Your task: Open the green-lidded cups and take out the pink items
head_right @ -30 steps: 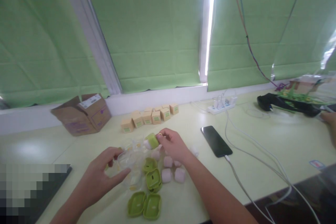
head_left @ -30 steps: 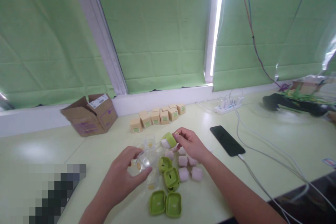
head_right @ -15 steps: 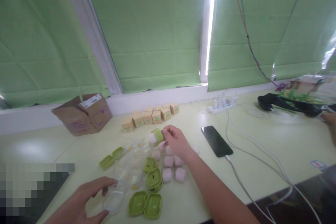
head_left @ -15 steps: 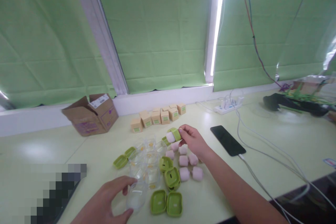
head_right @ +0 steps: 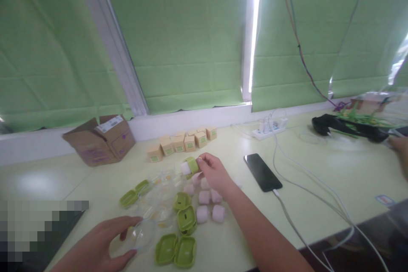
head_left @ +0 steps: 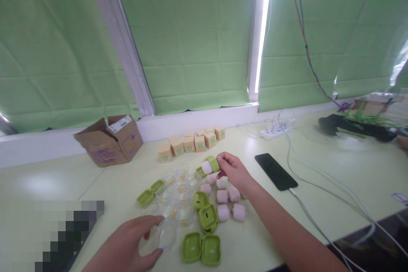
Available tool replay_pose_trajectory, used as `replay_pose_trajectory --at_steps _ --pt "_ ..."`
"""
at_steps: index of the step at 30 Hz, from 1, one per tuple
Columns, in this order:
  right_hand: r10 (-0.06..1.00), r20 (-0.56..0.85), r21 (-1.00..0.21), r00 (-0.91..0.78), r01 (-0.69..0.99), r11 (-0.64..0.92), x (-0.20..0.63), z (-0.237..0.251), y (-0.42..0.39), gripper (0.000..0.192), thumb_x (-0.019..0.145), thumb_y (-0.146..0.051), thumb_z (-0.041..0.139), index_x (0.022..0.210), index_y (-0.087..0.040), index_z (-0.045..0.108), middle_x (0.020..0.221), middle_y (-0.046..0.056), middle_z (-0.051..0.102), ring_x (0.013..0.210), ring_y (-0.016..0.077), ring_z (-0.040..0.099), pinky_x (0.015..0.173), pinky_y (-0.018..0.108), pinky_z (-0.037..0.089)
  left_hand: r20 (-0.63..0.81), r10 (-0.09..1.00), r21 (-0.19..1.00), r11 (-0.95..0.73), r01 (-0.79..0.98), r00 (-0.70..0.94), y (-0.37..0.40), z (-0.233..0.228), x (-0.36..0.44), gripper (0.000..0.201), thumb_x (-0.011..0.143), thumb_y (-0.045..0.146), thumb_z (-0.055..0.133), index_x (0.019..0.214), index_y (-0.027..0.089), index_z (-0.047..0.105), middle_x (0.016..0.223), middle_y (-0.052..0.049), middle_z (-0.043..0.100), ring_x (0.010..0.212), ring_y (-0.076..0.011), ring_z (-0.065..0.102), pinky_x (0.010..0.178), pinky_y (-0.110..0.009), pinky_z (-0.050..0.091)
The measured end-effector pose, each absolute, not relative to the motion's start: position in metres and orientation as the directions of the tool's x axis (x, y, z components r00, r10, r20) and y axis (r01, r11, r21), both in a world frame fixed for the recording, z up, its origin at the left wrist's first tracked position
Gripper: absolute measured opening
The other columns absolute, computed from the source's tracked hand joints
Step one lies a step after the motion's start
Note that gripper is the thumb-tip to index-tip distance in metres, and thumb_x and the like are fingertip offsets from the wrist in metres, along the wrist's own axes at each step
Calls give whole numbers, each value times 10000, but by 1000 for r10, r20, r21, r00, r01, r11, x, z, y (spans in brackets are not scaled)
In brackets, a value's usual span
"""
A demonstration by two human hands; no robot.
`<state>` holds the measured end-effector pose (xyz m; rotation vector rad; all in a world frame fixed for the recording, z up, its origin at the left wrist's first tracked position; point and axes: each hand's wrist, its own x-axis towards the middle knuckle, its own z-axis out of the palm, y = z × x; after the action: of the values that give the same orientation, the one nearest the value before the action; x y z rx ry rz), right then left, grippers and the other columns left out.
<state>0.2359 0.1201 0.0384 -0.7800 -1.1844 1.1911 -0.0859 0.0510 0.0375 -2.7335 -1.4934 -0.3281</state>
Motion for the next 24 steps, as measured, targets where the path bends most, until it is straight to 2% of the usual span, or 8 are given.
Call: replay_pose_trajectory --at_steps 4,9,13,16,18,22,24 --pt "963 262 -933 -53 -270 239 236 40 119 305 785 -483 616 758 -184 565 663 -38 533 603 100 521 541 235 502 171 833 97 -545 833 526 52 38 -88 404 712 383 643 1082 225 688 1020 -51 722 734 -167 673 754 -254 543" --pt "966 249 -937 -69 -269 223 235 42 118 310 786 -484 614 758 -180 555 664 -34 535 589 95 516 537 233 500 220 800 75 -584 808 558 56 51 -87 437 657 463 708 1033 243 696 996 -40 731 683 -169 675 692 -257 554" --pt "968 241 -944 -71 -248 217 234 42 118 335 768 -502 627 734 -178 548 653 -34 527 593 100 519 534 235 502 326 731 1 -635 773 600 70 69 -74 283 805 426 589 1004 249 685 929 -23 738 675 -164 680 686 -267 551" --pt "969 234 -946 -82 -249 207 234 42 118 337 767 -500 631 733 -175 547 655 -35 528 589 96 520 532 229 497 387 647 -39 -701 713 657 85 81 -53 322 828 367 564 1114 236 633 1067 -53 707 957 -226 668 861 -331 528" --pt "969 230 -946 -95 -255 200 234 41 118 335 774 -496 626 736 -173 542 655 -37 528 582 93 527 524 223 488 379 610 -17 -747 664 696 95 87 -36 394 837 315 551 1224 239 560 1193 -62 652 1082 -231 616 947 -355 491" --pt "968 206 -952 -140 -256 165 234 41 117 329 784 -489 619 748 -174 532 642 -42 538 554 88 539 498 204 456 394 581 80 -794 603 712 110 91 -2 556 831 203 524 1373 238 403 1358 -81 521 1229 -238 504 1039 -405 422" --pt "968 178 -963 -176 -234 135 233 41 115 321 786 -486 618 763 -176 537 631 -47 546 544 85 538 508 203 451 395 586 172 -804 570 707 115 88 10 609 835 162 509 1412 252 337 1424 -85 442 1278 -237 447 1038 -415 425"
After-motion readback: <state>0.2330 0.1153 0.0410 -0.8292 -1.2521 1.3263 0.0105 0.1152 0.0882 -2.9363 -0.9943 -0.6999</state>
